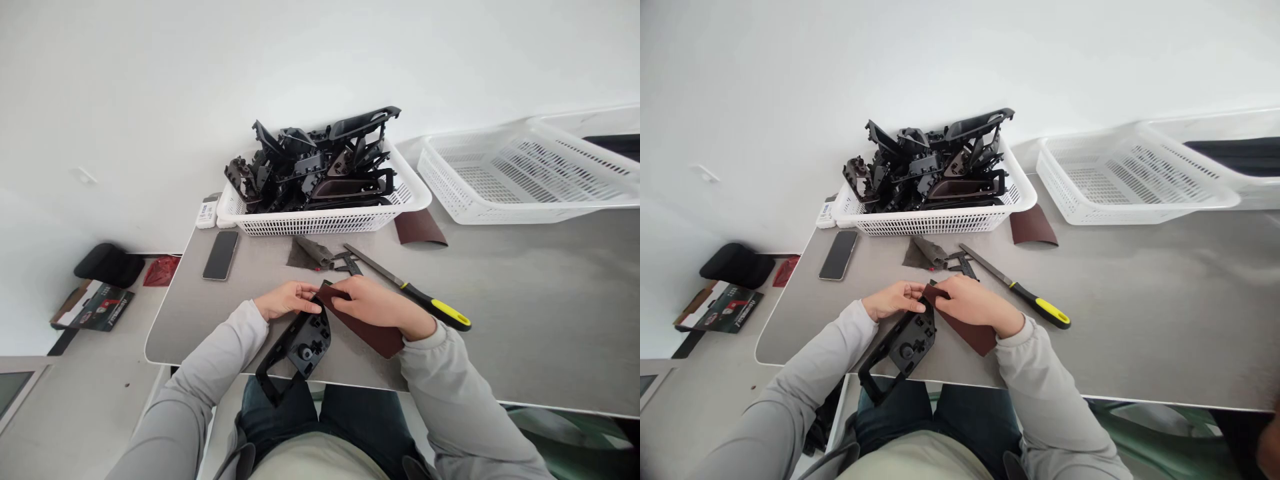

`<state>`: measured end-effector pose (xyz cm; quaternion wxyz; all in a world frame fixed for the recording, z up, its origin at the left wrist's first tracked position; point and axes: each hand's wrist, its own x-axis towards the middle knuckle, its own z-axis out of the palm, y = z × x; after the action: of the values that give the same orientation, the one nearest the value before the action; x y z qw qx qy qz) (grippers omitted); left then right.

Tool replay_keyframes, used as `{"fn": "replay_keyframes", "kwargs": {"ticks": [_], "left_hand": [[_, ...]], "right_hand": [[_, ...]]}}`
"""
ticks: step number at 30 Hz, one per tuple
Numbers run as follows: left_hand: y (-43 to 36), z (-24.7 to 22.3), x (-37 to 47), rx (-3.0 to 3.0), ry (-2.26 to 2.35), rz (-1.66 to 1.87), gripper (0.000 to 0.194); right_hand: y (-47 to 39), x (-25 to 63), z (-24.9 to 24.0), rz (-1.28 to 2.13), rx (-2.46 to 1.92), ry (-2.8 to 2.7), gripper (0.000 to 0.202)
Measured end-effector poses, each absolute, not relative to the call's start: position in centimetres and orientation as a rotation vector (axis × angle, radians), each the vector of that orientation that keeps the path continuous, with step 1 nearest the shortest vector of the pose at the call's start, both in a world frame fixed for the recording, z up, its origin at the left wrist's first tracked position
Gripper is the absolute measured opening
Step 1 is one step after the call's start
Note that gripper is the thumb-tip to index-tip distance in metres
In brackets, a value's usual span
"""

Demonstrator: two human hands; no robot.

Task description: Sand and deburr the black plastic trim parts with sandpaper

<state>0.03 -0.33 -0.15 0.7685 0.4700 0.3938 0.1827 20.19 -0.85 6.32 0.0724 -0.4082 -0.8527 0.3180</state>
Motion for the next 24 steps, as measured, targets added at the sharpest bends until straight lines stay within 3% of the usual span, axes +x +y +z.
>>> {"fn": "replay_keyframes", "kwargs": {"ticks": [6, 14, 24], "left_hand": [[-0.2, -0.2, -0.2, 0.877, 0.907, 0.527, 0.046], [0.2, 0.2, -0.9, 0.779, 0.794, 0.706, 0.045], [0.6, 0.9, -1.3, 0.719, 0.781, 1.144, 0.051]], "right_hand": [[-0.5, 21.5, 5.2, 1.264, -1.260, -2.059, 0.020], [0.0, 20.7, 4.1, 1.377, -1.335, -1.394, 0.027], [0.1, 22.3, 4.3, 1.098, -1.284, -1.045, 0.028]]}}
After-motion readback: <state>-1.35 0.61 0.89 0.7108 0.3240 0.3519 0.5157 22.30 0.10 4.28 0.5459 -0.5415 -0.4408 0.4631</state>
